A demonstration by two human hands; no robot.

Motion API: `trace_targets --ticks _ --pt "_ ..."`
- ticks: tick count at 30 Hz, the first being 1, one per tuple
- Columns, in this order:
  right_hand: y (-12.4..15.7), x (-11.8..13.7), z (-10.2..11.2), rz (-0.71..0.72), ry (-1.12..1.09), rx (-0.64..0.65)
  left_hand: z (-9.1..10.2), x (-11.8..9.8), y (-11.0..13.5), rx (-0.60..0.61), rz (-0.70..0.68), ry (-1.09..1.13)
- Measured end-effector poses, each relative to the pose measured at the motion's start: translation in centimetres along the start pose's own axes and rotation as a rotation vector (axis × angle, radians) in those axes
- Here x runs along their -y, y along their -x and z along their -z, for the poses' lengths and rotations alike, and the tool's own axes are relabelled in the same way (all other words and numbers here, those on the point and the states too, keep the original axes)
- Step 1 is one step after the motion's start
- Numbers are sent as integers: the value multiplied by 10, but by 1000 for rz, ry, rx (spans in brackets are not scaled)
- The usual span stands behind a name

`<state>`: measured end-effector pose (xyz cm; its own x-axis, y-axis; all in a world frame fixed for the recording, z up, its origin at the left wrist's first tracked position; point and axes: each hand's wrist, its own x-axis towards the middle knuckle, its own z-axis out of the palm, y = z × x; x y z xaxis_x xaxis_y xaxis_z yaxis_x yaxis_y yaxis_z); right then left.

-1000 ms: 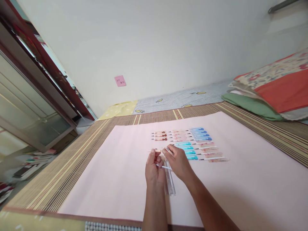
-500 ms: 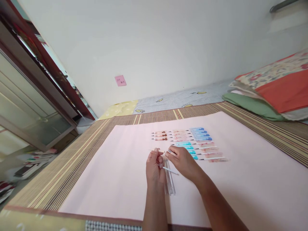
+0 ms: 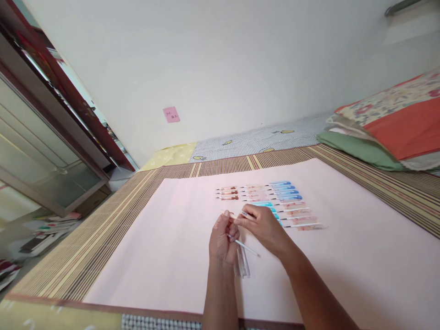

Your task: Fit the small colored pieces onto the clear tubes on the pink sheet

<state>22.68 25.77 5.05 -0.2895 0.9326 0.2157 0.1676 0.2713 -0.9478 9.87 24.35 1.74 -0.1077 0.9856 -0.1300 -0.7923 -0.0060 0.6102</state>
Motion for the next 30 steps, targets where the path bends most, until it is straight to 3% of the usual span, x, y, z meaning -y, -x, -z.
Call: trace_targets --ticks 5,9,12,17,25,30 --pt "0 7 0 -5 -103 -44 2 -2 -1 12 174 207" --pt "-2 3 3 50 44 -124 2 -6 -2 -48 76 220" --pt "-2 -1 3 52 80 -91 2 -9 -3 -68 2 179" --pt "0 -2 -1 57 94 -66 3 -12 0 -64 103 319" --pt "-1 2 -9 23 -23 -74 7 -7 -3 -27 35 160" --pt "-2 -3 -15 100 31 -90 5 -4 -2 6 -18 37"
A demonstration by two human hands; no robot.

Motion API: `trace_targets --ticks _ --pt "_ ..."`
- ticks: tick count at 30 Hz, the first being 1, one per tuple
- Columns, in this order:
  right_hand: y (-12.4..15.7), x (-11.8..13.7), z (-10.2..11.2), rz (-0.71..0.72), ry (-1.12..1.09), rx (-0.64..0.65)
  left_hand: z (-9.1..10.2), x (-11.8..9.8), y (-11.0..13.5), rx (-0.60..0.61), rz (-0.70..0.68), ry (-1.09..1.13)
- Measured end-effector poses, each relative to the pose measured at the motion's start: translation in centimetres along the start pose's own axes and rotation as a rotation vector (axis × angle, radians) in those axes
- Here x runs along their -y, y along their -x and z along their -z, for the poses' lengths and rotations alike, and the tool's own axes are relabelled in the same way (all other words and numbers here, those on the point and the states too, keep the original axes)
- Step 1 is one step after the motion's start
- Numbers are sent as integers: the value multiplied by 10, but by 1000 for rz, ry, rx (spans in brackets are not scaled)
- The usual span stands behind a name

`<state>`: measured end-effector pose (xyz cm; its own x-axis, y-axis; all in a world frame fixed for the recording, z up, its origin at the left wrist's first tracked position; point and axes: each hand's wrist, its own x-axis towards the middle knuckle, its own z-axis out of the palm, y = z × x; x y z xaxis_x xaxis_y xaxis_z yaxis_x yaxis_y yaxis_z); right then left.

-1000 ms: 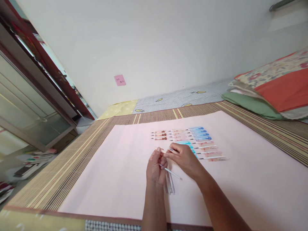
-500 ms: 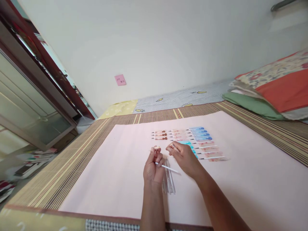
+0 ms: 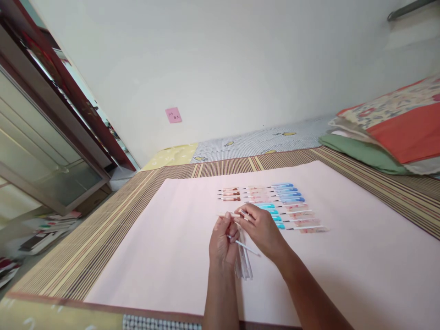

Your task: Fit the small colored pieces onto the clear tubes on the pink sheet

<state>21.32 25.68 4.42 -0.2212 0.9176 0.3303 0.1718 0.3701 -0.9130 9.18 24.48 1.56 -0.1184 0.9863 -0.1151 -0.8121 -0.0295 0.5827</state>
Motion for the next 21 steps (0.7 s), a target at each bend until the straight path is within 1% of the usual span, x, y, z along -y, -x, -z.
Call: trace_targets --ticks 4,9,11,14,16,18,20,21 --pt "-1 -4 1 36 133 -18 -6 1 2 -38 -8 -69" --pt "0 -6 4 133 324 -50 -6 4 1 -110 -30 -177" --pt "-2 -6 5 140 389 -10 -5 5 0 -118 -31 -202" --pt "-8 -6 7 132 457 105 -4 3 -2 -130 -12 -223" --pt "-17 -10 9 132 518 159 -3 -1 -3 -187 6 -218" --pt "-32 -17 11 124 608 180 -1 -9 -4 -286 5 -181" --pt "-49 -30 11 92 716 199 4 -19 -5 -372 -18 -95" --pt "-58 -37 10 72 764 213 6 -24 -6 -396 -32 -42"
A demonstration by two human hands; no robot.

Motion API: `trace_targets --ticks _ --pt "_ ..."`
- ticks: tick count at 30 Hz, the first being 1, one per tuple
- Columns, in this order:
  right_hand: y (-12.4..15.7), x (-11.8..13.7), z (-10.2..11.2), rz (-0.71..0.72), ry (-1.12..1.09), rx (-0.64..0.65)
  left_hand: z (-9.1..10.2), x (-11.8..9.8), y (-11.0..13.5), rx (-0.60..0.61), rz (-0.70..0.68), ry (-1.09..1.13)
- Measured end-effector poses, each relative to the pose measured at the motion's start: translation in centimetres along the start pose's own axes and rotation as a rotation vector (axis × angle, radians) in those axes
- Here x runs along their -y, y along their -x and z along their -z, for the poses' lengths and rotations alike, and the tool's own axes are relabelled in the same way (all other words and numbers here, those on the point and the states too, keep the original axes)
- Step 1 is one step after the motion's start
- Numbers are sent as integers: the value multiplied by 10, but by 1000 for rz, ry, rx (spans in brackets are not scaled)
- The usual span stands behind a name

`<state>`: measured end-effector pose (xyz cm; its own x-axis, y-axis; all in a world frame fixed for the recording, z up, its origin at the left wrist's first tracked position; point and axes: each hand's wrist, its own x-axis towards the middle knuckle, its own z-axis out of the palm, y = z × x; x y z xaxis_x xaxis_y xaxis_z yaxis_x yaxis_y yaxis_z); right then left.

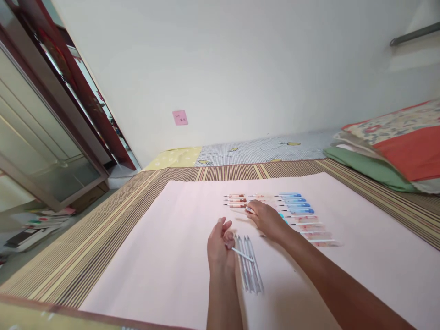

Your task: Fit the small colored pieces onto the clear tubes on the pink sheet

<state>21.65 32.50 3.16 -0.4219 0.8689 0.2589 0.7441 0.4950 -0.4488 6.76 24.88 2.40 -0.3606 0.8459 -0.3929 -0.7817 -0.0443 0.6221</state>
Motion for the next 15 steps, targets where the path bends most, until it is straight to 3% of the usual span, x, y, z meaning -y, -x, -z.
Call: trace_targets --ticks 6,15 --pt "-38 -27 -32 -72 114 48 10 -25 -6 -15 72 202" --pt "-51 -38 -52 -105 164 80 15 -34 -5 -1 105 250"
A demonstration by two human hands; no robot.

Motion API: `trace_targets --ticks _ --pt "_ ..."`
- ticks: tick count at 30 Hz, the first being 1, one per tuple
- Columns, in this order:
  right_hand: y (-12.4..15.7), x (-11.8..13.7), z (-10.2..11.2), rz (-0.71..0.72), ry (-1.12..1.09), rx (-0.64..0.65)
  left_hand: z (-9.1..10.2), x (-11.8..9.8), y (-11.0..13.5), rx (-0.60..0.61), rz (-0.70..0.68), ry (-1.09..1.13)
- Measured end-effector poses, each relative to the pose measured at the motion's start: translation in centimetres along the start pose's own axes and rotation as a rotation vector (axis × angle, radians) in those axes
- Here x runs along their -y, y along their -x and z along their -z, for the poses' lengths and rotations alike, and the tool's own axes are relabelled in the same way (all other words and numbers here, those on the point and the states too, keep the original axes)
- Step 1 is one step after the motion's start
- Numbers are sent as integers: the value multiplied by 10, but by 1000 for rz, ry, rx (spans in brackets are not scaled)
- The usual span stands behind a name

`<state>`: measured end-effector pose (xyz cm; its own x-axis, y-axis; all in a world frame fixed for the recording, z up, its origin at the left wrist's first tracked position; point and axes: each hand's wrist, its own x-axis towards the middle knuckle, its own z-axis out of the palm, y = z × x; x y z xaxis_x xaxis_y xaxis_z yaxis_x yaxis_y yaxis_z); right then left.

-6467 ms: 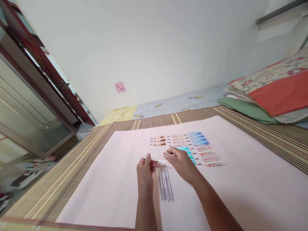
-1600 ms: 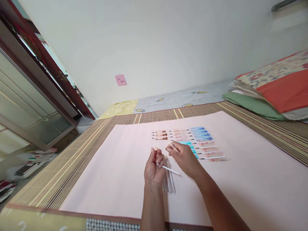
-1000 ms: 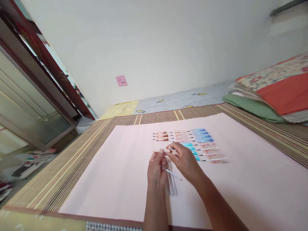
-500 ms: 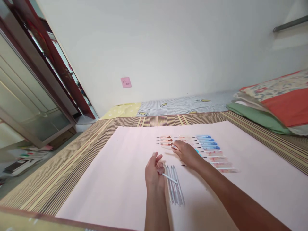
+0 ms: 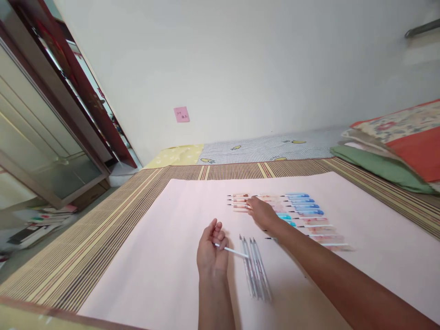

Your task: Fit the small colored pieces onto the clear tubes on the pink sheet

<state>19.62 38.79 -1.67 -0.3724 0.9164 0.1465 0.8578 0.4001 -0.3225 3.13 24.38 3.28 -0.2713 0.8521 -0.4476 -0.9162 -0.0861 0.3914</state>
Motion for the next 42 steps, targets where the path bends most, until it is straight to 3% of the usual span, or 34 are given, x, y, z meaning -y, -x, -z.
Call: trace_targets --ticks 29,39,42 --pt "3 15 4 -33 213 7 -1 -2 2 -8 2 9" --pt "12 16 11 -28 25 -77 -1 -2 0 -6 9 2" --pt "33 29 24 38 -232 -82 -1 -3 0 -14 1 -14"
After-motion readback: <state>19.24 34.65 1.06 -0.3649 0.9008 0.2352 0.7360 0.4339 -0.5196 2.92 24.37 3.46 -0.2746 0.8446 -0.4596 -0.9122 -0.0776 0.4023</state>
